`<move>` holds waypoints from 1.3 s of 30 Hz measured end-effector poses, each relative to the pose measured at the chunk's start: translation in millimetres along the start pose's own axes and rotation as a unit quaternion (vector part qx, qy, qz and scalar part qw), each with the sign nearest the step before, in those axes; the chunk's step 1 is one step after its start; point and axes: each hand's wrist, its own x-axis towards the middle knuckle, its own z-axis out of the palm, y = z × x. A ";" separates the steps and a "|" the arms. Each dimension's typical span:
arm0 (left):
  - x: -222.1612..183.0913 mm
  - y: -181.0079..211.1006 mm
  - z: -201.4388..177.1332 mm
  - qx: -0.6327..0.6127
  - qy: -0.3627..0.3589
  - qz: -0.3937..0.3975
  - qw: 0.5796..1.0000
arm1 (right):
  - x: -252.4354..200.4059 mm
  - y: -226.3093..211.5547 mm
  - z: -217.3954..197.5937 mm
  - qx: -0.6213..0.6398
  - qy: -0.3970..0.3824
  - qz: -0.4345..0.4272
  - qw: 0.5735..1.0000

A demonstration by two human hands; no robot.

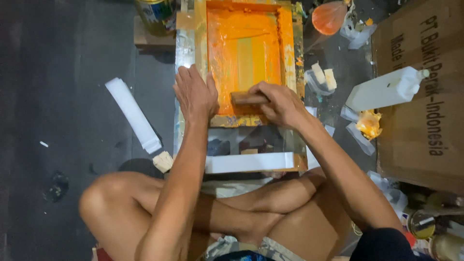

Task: Manual screen printing of orange ink onto white label strips using a squeegee.

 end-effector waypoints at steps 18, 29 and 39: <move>3.7 -2.4 10.6 0.001 0.003 -0.013 1.000 | 88.0 63.6 -0.6 -0.022 0.139 0.002 0.990; 3.5 -2.4 7.3 0.007 0.023 0.002 1.000 | 29.6 -0.7 6.1 -0.024 0.050 0.037 0.998; 3.6 -9.5 8.9 -0.009 0.026 0.014 1.000 | -24.4 -11.4 11.5 0.028 -0.012 -0.007 1.000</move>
